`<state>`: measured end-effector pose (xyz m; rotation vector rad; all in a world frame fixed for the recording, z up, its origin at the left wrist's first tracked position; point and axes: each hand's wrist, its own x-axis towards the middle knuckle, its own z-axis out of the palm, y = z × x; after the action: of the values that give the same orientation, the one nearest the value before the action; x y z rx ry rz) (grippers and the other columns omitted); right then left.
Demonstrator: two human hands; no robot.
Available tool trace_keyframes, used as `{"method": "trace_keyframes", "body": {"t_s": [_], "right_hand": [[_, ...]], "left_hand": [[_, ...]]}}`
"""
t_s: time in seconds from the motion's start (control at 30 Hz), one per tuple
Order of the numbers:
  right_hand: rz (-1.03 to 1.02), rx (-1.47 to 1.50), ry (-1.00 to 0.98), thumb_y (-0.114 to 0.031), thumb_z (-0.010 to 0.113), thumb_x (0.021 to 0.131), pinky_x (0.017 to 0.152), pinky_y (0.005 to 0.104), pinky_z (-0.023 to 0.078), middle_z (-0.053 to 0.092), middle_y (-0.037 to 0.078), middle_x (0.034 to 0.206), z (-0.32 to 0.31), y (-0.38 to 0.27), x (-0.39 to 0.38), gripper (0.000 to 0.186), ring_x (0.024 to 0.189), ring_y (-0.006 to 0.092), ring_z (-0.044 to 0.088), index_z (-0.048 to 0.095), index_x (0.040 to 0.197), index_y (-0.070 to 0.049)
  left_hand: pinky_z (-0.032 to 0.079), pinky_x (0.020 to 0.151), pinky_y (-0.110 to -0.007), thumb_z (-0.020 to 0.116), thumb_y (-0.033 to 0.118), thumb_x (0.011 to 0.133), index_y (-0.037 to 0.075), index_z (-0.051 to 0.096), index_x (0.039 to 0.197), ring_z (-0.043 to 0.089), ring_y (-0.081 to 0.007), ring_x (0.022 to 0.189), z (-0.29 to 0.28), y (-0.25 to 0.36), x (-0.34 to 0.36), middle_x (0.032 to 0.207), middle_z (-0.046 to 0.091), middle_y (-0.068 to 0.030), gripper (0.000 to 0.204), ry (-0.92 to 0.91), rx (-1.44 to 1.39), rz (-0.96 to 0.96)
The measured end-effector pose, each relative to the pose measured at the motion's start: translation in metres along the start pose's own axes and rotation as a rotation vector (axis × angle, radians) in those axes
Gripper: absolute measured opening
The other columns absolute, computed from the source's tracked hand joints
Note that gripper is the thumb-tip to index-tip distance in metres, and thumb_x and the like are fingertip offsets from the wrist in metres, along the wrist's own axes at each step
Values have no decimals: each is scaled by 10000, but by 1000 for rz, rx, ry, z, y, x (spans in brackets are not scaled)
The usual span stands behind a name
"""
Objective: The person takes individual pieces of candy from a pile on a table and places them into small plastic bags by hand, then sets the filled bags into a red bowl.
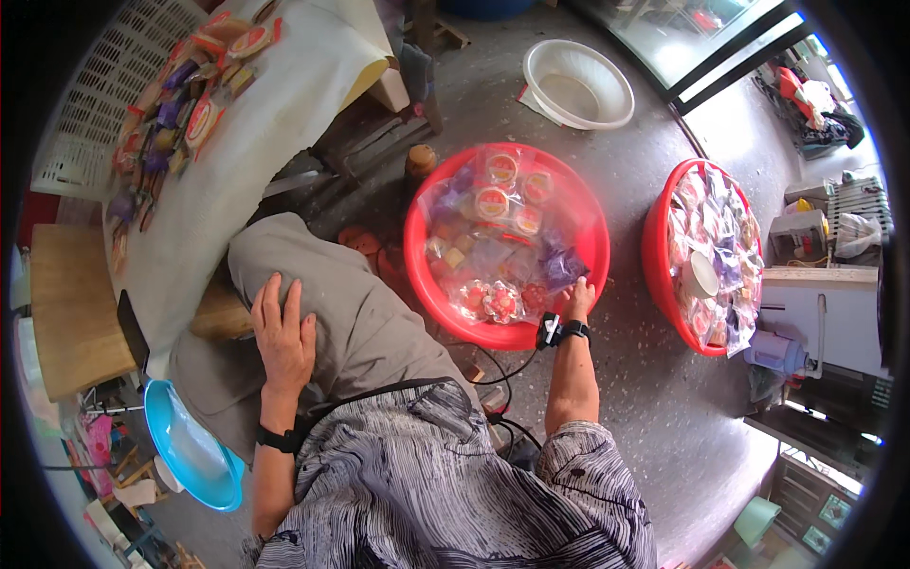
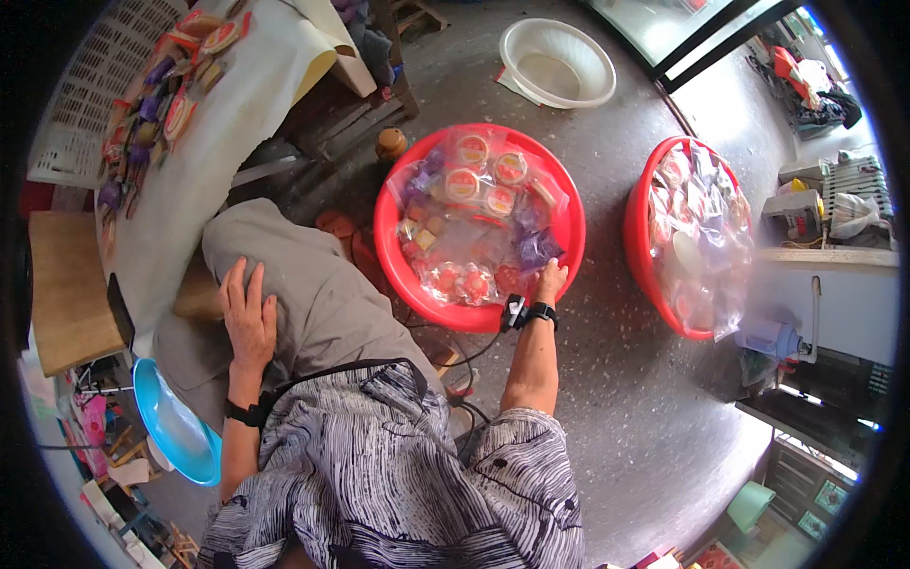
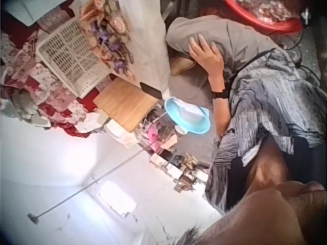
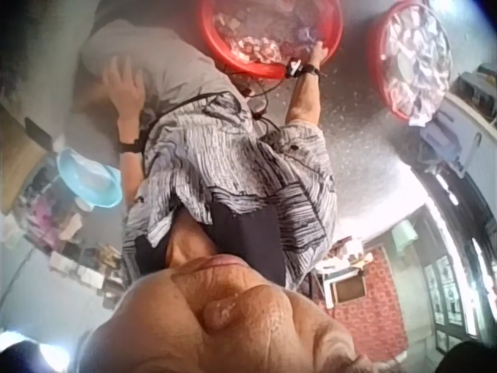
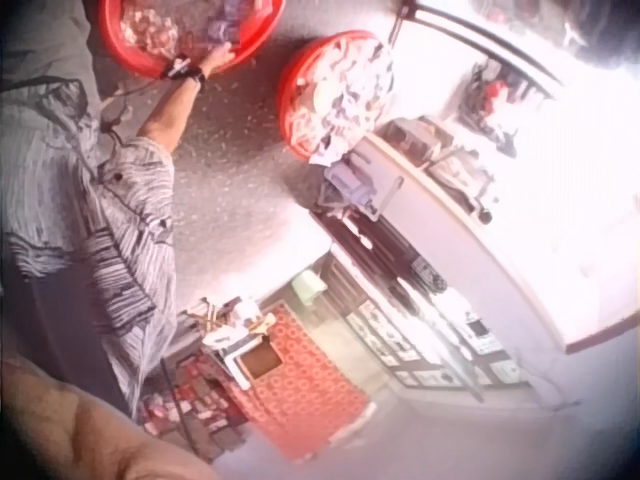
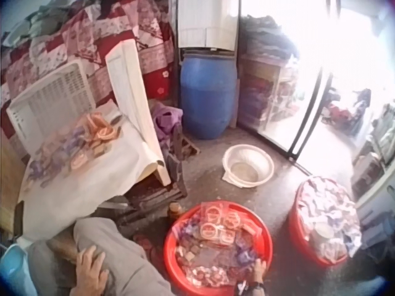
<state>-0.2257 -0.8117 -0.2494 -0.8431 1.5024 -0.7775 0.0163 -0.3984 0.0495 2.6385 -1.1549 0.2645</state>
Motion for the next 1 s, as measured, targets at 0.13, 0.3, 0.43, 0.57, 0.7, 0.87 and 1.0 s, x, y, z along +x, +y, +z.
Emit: {"method": "trace_keyframes", "body": {"t_s": [0.13, 0.3, 0.43, 0.57, 0.7, 0.87, 1.0], "right_hand": [[-610, -867, 48, -169, 521, 840, 990, 434, 349, 445, 299, 1246, 19, 22, -20, 452, 1184, 402, 412, 440, 1199, 93], [-741, -1030, -160, -179, 505, 856, 1054, 424, 277, 338, 288, 1342, 41, 6, -40, 509, 1256, 409, 320, 370, 1288, 52], [-741, -1152, -389, -220, 486, 867, 1078, 447, 217, 226, 284, 1407, 68, 4, -42, 574, 1293, 426, 246, 289, 1343, 33], [-718, -1435, -510, -198, 450, 857, 1080, 507, 174, 115, 248, 1453, 83, 11, -27, 599, 1302, 478, 174, 233, 1389, -27], [-612, -1456, -511, -216, 425, 857, 1066, 555, 178, 95, 225, 1466, 87, 17, 16, 603, 1302, 495, 158, 217, 1405, -76], [-374, -1375, -471, -349, 412, 858, 1051, 550, 208, 126, 230, 1459, 102, 3, 53, 638, 1313, 422, 216, 210, 1397, -74], [-321, -1412, -474, -373, 404, 847, 1048, 551, 209, 104, 212, 1472, 92, 7, 82, 655, 1325, 414, 194, 193, 1411, -116]], "left_hand": [[320, 975, -458, 524, 119, 822, 9, 485, 1220, 363, -370, 1167, 3, -2, -8, 1310, 375, -190, 415, -7, 60, -24], [301, 989, -458, 497, 138, 840, 12, 476, 1235, 347, -370, 1179, 7, -2, -6, 1334, 350, -189, 415, -5, 47, -35], [292, 996, -455, 493, 140, 841, 9, 470, 1242, 336, -368, 1191, 8, 0, -4, 1336, 348, -190, 423, -17, 52, -41], [284, 1001, -453, 473, 143, 844, 9, 465, 1251, 327, -367, 1201, 10, -1, -3, 1340, 344, -191, 429, -25, 60, -61], [280, 1003, -455, 453, 153, 846, 9, 473, 1247, 326, -367, 1203, 10, 5, 2, 1341, 346, -193, 427, -36, 82, -58], [270, 1008, -450, 443, 170, 847, 8, 484, 1238, 330, -364, 1197, 12, 4, 3, 1335, 356, -196, 426, -40, 103, -68], [258, 1010, -448, 443, 171, 840, 6, 495, 1228, 332, -357, 1195, 14, 11, 18, 1330, 360, -197, 424, -24, 77, -26]]}}
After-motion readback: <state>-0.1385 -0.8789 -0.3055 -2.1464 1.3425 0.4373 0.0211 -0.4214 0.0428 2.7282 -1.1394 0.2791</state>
